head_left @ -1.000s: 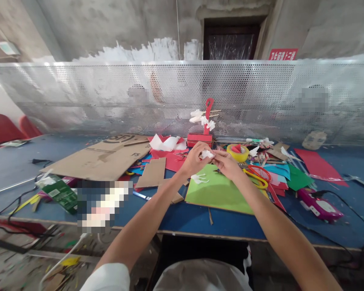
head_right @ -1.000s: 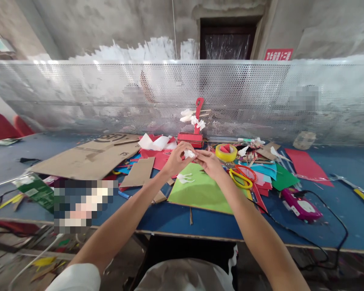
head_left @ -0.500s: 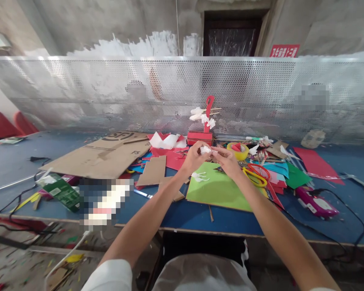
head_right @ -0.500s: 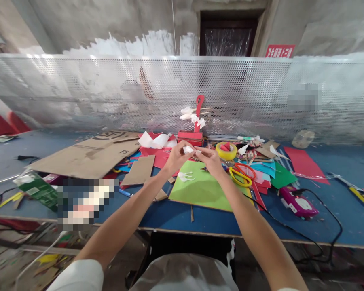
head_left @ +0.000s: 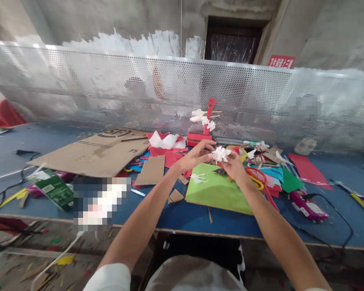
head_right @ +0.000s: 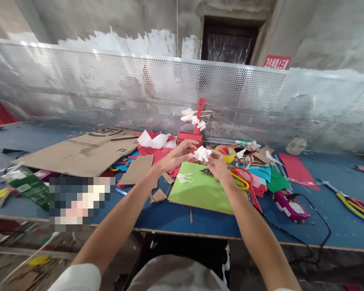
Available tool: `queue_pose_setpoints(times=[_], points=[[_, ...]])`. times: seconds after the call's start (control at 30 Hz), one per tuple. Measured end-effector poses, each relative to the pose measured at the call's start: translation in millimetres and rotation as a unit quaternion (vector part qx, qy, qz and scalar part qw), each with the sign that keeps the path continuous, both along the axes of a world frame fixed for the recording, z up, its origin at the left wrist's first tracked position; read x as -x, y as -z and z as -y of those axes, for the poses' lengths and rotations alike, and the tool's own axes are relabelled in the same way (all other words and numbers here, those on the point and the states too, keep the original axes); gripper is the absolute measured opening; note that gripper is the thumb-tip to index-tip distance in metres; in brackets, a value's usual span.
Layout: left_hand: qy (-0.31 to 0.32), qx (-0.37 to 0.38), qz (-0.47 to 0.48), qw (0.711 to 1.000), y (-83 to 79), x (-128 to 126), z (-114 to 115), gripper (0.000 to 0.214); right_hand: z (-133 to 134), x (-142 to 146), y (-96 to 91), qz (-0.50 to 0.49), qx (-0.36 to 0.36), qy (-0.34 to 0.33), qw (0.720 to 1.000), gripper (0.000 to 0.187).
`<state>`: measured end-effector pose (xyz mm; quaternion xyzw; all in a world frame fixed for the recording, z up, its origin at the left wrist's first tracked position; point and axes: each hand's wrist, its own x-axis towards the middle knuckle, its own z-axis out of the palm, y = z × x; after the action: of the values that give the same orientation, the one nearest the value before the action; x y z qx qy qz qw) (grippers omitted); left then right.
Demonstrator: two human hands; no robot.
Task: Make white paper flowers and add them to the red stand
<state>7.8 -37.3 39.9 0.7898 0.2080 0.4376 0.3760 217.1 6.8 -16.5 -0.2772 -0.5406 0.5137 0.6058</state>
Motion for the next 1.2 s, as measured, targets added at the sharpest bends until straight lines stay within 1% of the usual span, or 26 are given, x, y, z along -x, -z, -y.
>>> queue_pose_setpoints(times=[0.07,0.1,0.17,0.2,0.23,0.3,0.4,0.5,0.6,0.73,0.83,0.93,1.0,1.1,1.2], points=[[-0.034,-0.017,-0.094,0.995,0.2,11.4,-5.4,0.035,-3.2,-6.7,1.1,-0.030,0.007,0.014,0.999,0.035],[-0.064,-0.036,-0.158,0.985,2.5,16.7,-9.3,0.028,-4.8,-9.4,1.4,-0.045,0.012,0.020,0.999,0.036],[-0.117,-0.049,-0.289,0.949,10.1,25.1,-18.0,0.020,-7.5,-13.0,1.4,-0.070,0.017,0.023,0.997,0.037],[-0.117,-0.045,-0.339,0.932,14.6,28.0,-22.2,0.020,-8.3,-13.9,1.1,-0.078,0.016,0.021,0.997,0.037],[-0.098,-0.031,-0.380,0.919,18.9,30.3,-25.9,0.020,-8.8,-14.3,0.5,-0.081,0.014,0.018,0.996,0.038],[-0.073,-0.003,-0.414,0.907,25.8,33.4,-31.4,0.022,-8.6,-13.7,-0.9,-0.074,0.008,0.015,0.997,0.039],[-0.071,0.005,-0.414,0.907,30.5,37.1,-35.5,0.023,-5.8,-11.0,-3.2,-0.051,0.011,-0.001,0.999,0.036],[-0.056,0.021,-0.414,0.908,31.6,39.5,-35.9,0.022,-1.8,-7.5,-5.3,-0.048,0.027,-0.039,0.998,0.034],[-0.031,0.040,-0.456,0.889,31.9,38.2,-34.4,0.027,1.5,-4.7,-7.2,-0.036,0.045,-0.056,0.997,0.033],[-0.034,0.010,-0.499,0.866,28.9,33.1,-31.5,0.021,3.3,-3.1,-8.2,-0.008,0.054,-0.073,0.996,0.034],[-0.039,-0.018,-0.510,0.859,24.2,32.0,-30.4,0.020,3.1,-2.5,-7.0,0.005,0.046,-0.096,0.994,0.031],[-0.063,-0.053,-0.499,0.862,21.4,33.5,-30.7,0.018,2.2,-2.1,-5.3,0.027,0.043,-0.106,0.993,0.028],[-0.088,-0.062,-0.479,0.871,21.2,34.4,-31.5,0.016,1.5,-1.9,-4.6,0.038,0.047,-0.107,0.992,0.027],[-0.140,-0.079,-0.414,0.896,21.7,34.6,-33.1,0.018,1.8,-1.6,-5.0,0.048,0.055,-0.102,0.992,0.027],[-0.203,-0.130,-0.328,0.914,20.3,32.5,-33.8,0.018,4.3,-1.2,-6.3,0.072,0.053,-0.115,0.989,0.025]])
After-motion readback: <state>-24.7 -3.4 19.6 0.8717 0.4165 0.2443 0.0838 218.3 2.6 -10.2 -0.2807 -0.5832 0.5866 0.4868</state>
